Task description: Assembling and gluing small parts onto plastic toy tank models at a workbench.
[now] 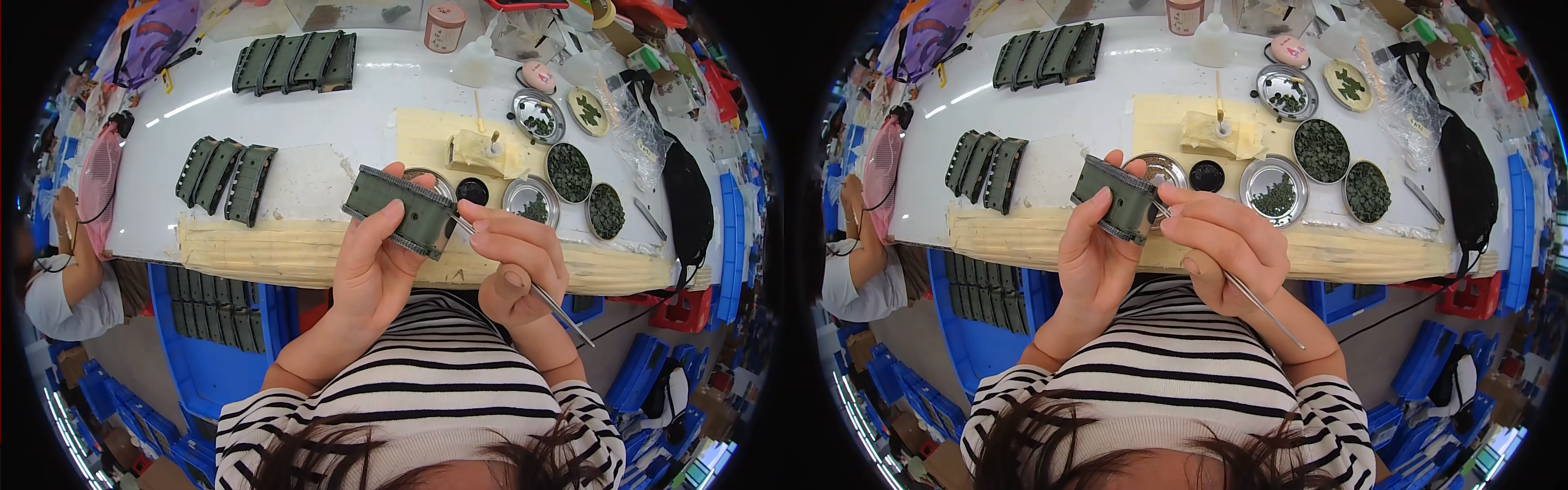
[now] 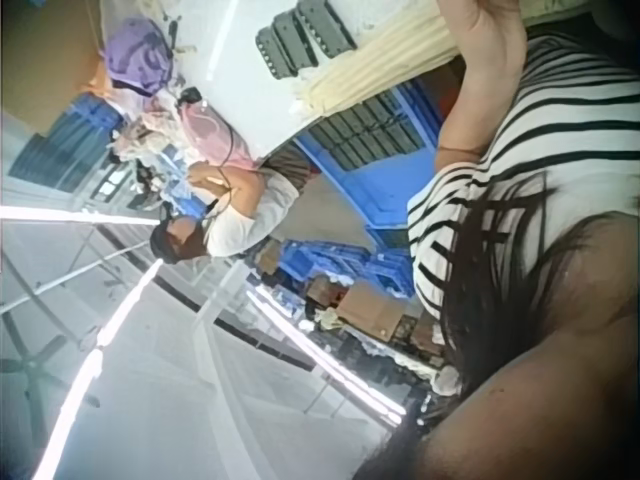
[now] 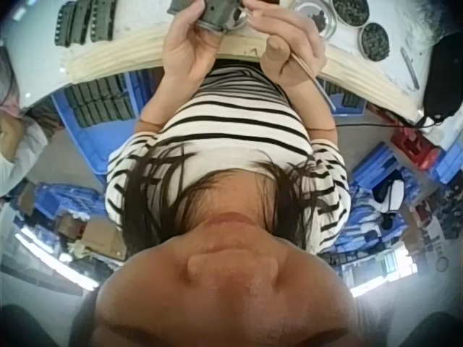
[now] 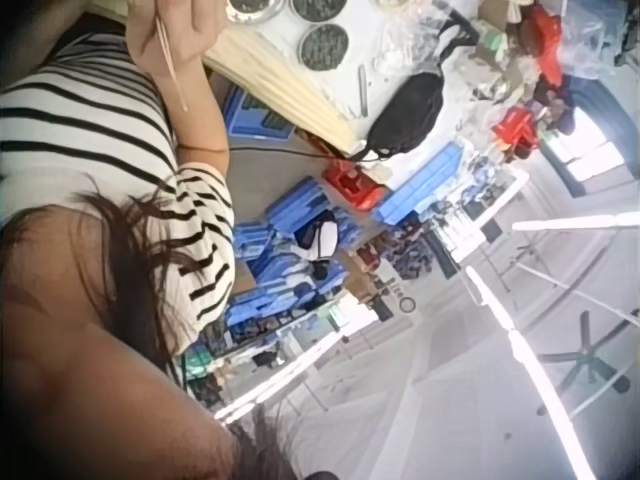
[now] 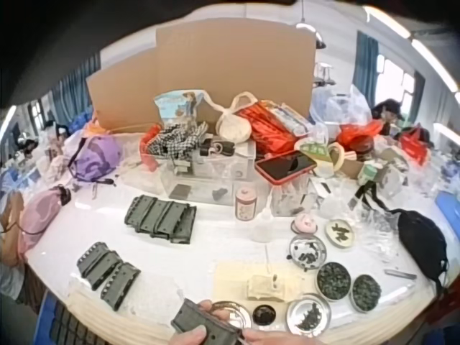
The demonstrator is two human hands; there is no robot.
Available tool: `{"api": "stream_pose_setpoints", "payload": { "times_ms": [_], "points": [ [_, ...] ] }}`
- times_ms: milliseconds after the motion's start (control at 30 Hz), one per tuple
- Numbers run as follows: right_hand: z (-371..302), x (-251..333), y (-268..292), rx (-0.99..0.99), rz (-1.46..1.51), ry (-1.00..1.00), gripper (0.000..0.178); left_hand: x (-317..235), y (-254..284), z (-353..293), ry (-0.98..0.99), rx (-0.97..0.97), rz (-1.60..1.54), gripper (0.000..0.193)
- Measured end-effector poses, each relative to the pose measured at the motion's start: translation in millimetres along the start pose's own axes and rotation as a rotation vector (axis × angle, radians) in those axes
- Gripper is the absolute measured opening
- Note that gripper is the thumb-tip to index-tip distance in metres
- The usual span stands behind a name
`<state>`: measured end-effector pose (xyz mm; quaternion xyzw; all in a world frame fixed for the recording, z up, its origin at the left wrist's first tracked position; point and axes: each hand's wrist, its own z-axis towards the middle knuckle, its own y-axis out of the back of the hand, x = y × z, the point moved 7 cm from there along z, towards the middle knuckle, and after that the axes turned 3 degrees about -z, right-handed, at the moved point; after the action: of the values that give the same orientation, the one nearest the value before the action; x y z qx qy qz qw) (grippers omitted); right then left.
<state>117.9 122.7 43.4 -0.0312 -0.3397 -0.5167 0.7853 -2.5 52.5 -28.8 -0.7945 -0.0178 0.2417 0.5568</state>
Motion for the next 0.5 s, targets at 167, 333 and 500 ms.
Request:
{"api": "stream_pose_setpoints", "payload": {
  "times_ms": [167, 333, 500],
  "points": [
    [-0.4, 4.0, -0.7, -0.003, -0.045, 0.041, 0.019, 0.6, -1.3, 0.8, 0.007, 0.028, -0.025, 0.041],
    [-2.1, 4.3, -2.3, -0.024, -0.019, 0.047, 0.024, -2.3, -2.4, -1.1, 0.001, 0.027, 0.002, 0.041],
    [-6.5, -1.6, -2.9, -0.042, 0.069, -0.001, 0.029, -5.2, -1.0, 2.4, 0.023, 0.047, 0.033, 0.043]
  ]
}}
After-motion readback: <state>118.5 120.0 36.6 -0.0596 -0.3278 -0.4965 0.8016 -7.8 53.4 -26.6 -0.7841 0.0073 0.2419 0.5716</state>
